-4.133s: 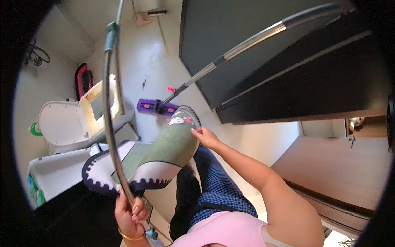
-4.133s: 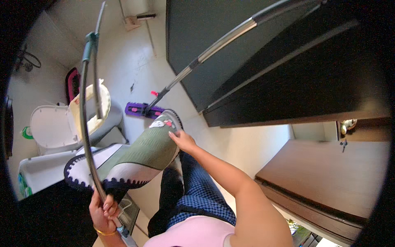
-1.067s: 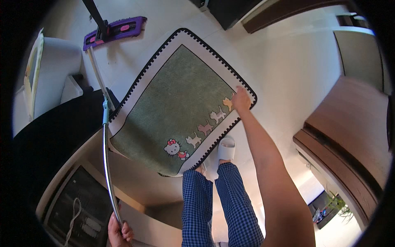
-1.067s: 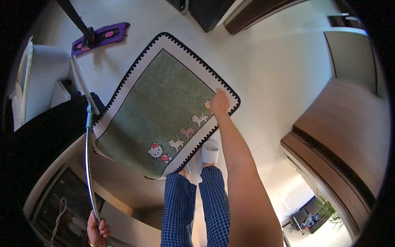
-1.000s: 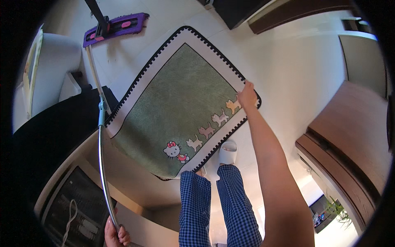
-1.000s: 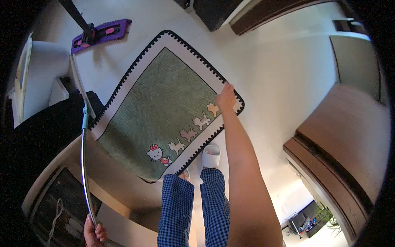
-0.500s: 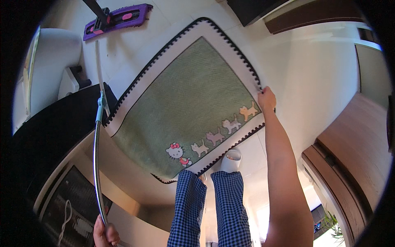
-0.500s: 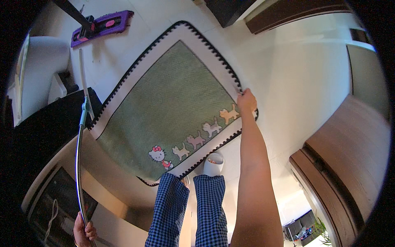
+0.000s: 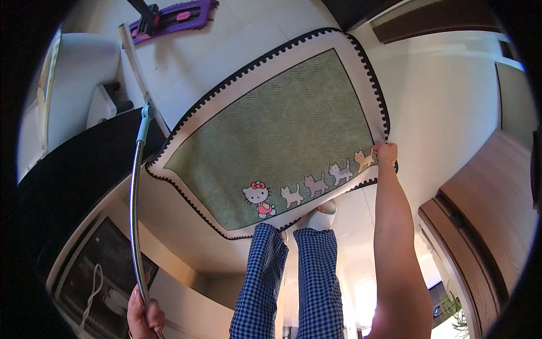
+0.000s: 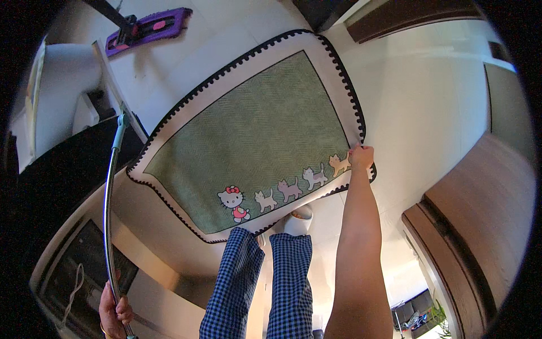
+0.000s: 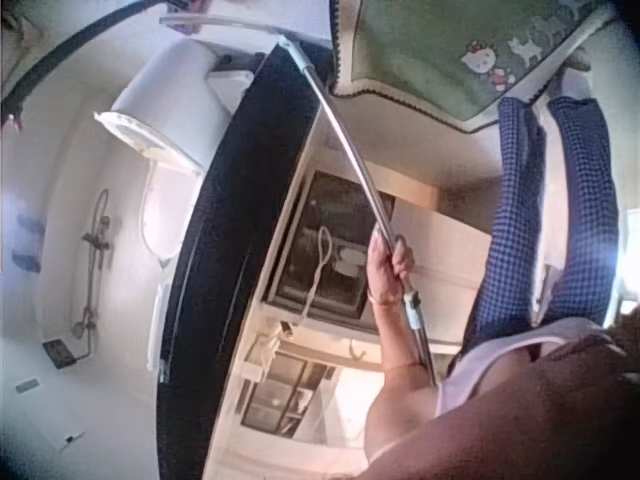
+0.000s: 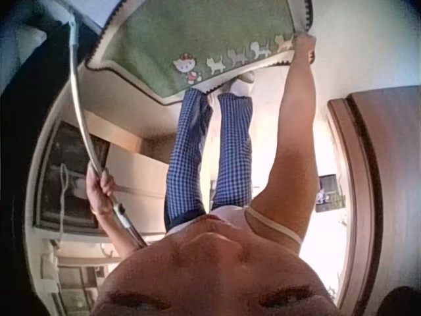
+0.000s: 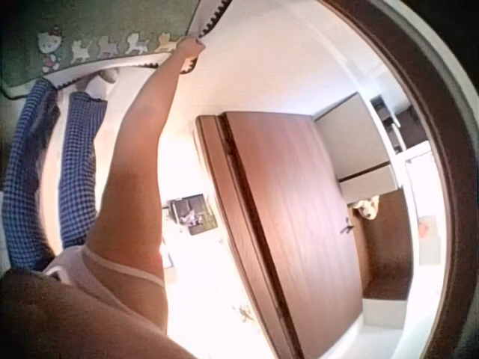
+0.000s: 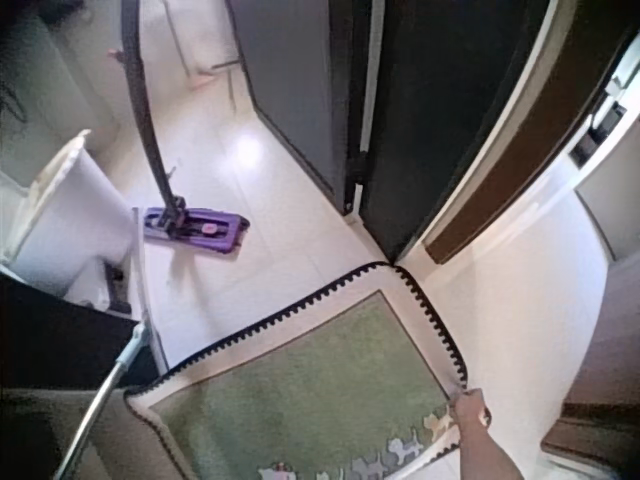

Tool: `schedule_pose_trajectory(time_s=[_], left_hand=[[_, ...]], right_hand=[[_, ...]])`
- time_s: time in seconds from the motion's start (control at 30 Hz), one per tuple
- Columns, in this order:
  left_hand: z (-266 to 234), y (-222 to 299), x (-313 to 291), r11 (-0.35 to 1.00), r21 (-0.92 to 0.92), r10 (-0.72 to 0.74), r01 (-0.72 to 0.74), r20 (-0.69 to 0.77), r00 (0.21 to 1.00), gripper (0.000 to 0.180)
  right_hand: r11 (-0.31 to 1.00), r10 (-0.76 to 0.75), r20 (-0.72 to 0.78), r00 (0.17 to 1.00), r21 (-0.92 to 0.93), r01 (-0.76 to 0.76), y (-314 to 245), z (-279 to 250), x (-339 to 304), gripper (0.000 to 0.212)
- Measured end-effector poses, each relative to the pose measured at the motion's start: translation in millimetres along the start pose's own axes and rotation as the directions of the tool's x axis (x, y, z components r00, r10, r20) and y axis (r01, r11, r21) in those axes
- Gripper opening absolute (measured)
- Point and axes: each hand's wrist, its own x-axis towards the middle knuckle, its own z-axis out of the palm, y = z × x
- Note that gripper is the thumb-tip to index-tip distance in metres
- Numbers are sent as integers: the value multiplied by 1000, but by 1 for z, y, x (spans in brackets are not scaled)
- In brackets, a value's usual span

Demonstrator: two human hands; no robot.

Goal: The person cleans a bathroom by first mopping the floor with a purple flat mop. They then use a handheld bidet sprayer to rinse the floor and the toilet bowl. Finally, they sweep the floor with a broom and dustpan, collecting debris into the dustpan.

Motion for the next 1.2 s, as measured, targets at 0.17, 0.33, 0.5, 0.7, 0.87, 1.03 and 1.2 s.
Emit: schedule_pose_trajectory(time_s=[0.17,0.33,0.5,0.7,0.87,1.03,1.2], left_hand=[[-9,5,-22,999,-36,19,-20,-5,1000,46],[-14,-4,-54,996,-80,45,-44,12,999,47],[-15,-2,-96,993,-78,92,-88,50,995,40],[-19,-10,-147,980,-197,54,-21,162,985,25],[-50,-41,-187,967,-241,-35,85,205,978,18],[-55,-30,-229,949,-276,-78,150,255,964,16],[-56,-7,-243,953,-290,-24,85,208,978,12]], right_hand=[[984,-103,19,995,145,99,10,-26,-16,51],[968,-245,304,920,134,214,22,-59,-66,57],[939,-218,447,868,-147,311,68,-98,-177,39],[894,-246,768,591,-57,445,112,-189,-283,25],[985,-119,870,478,42,168,37,-316,-332,22],[971,-67,833,549,-72,228,21,-404,-292,21],[891,-340,704,623,30,453,-54,-440,-254,20]])
